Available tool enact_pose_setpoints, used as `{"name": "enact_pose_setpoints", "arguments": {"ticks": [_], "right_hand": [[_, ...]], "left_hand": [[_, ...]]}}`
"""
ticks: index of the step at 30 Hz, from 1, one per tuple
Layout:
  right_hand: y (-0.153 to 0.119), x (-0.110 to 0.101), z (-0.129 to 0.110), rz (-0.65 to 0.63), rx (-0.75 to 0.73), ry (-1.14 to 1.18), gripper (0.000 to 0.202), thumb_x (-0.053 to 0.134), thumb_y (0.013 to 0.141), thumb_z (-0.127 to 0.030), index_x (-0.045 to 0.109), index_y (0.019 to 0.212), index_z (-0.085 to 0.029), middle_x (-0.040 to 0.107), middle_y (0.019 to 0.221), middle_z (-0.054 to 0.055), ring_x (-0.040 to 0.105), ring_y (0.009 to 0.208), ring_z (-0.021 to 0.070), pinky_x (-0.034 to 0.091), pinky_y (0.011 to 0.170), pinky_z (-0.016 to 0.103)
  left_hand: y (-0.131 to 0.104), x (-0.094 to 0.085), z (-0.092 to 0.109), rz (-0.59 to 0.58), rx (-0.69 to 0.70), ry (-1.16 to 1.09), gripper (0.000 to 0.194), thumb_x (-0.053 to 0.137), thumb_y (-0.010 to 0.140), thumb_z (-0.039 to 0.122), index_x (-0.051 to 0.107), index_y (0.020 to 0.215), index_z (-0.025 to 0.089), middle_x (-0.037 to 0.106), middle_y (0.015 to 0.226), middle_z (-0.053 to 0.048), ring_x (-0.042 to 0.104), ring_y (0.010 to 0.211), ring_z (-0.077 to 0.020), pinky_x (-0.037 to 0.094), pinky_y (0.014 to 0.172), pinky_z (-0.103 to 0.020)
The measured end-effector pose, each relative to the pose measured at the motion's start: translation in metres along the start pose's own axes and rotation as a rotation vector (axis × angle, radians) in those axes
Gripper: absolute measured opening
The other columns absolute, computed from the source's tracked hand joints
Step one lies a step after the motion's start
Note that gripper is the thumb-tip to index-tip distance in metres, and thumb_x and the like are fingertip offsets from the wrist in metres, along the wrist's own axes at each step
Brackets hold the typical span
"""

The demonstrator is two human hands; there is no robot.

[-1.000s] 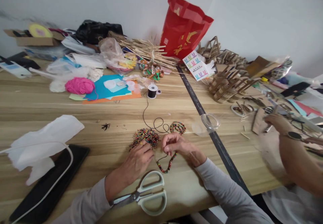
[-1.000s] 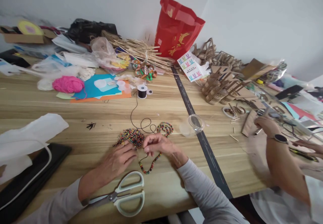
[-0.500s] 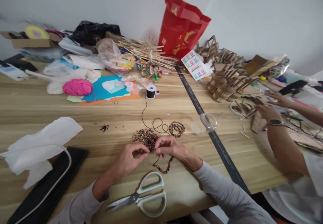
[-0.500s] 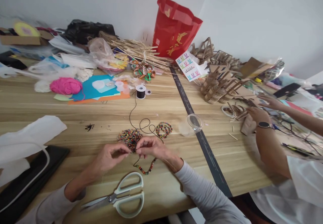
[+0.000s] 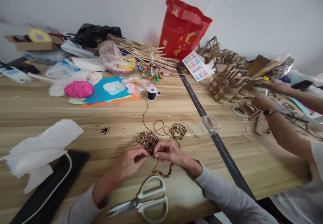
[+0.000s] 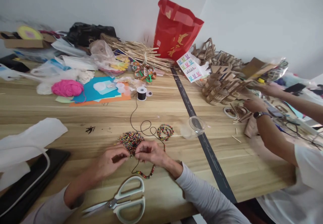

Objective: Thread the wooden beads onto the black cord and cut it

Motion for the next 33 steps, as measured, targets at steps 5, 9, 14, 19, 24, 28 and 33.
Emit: {"name": "enact_pose_setpoints", "arguments": {"ticks": [5, 9, 14, 19, 24, 28, 33], "right_hand": [[0.0, -0.002, 0.0, -0.008, -0.002, -0.007, 0.038, 0.077, 0.073, -0.047, 0.061, 0.079, -0.013, 0.058, 0.061, -0.003, 0.053, 0.05, 0.006, 0.043, 0.046, 0.016], [0.001, -0.002, -0.001, -0.006, -0.003, -0.006, 0.038, 0.077, 0.073, -0.047, 0.061, 0.079, -0.013, 0.058, 0.06, -0.003, 0.053, 0.05, 0.0057, 0.044, 0.046, 0.015], [0.002, -0.002, -0.002, -0.02, 0.005, -0.006, 0.039, 0.077, 0.072, -0.048, 0.06, 0.078, -0.013, 0.059, 0.059, -0.004, 0.053, 0.048, 0.0054, 0.045, 0.047, 0.016], [0.002, -0.003, -0.003, -0.001, 0.014, -0.003, 0.039, 0.077, 0.071, -0.048, 0.061, 0.077, -0.013, 0.059, 0.059, -0.004, 0.053, 0.048, 0.0054, 0.046, 0.047, 0.016], [0.001, -0.002, -0.006, -0.015, 0.0, -0.013, 0.038, 0.077, 0.072, -0.048, 0.061, 0.077, -0.013, 0.059, 0.06, -0.004, 0.054, 0.048, 0.0057, 0.046, 0.046, 0.017], [0.003, -0.002, -0.005, -0.027, 0.005, 0.003, 0.038, 0.077, 0.072, -0.046, 0.061, 0.078, -0.013, 0.059, 0.06, -0.004, 0.054, 0.048, 0.0054, 0.045, 0.046, 0.016], [0.005, -0.002, 0.0, -0.018, 0.008, 0.047, 0.039, 0.08, 0.068, -0.045, 0.061, 0.079, -0.014, 0.058, 0.059, -0.005, 0.053, 0.047, 0.0057, 0.044, 0.044, 0.016]], "left_hand": [[-0.005, 0.004, -0.004, -0.053, 0.156, 0.211, 0.015, 0.055, 0.089, 0.012, 0.066, 0.081, 0.016, 0.065, 0.08, -0.005, 0.06, 0.077, -0.0183, 0.047, 0.074, -0.03], [-0.007, 0.006, -0.005, -0.108, 0.156, 0.31, 0.018, 0.051, 0.092, 0.013, 0.066, 0.082, 0.016, 0.063, 0.082, -0.005, 0.059, 0.08, -0.0196, 0.047, 0.077, -0.033], [-0.007, 0.008, -0.003, -0.09, 0.128, 0.345, 0.019, 0.048, 0.094, 0.014, 0.066, 0.09, 0.018, 0.062, 0.085, -0.005, 0.057, 0.082, -0.02, 0.048, 0.076, -0.033], [-0.005, 0.004, 0.005, -0.113, 0.144, 0.291, 0.02, 0.049, 0.092, 0.011, 0.066, 0.085, 0.017, 0.062, 0.083, -0.005, 0.057, 0.08, -0.0185, 0.047, 0.073, -0.03], [-0.007, 0.004, 0.01, -0.168, 0.172, 0.292, 0.02, 0.049, 0.092, 0.01, 0.065, 0.082, 0.017, 0.062, 0.081, -0.004, 0.057, 0.078, -0.0182, 0.045, 0.071, -0.03], [-0.009, 0.006, 0.009, -0.178, 0.21, 0.37, 0.023, 0.047, 0.093, 0.013, 0.064, 0.08, 0.017, 0.062, 0.08, -0.005, 0.056, 0.078, -0.0194, 0.045, 0.077, -0.033], [-0.009, 0.007, 0.011, -0.164, 0.275, 0.367, 0.029, 0.042, 0.097, 0.015, 0.064, 0.078, 0.017, 0.062, 0.077, -0.004, 0.055, 0.076, -0.019, 0.045, 0.081, -0.033]]}}
Point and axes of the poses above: each hand's wrist, its own y-axis towards the middle knuckle, its own x-axis out of the palm, z = x × y, the point moved 1 cm from there along y, towards the middle knuckle
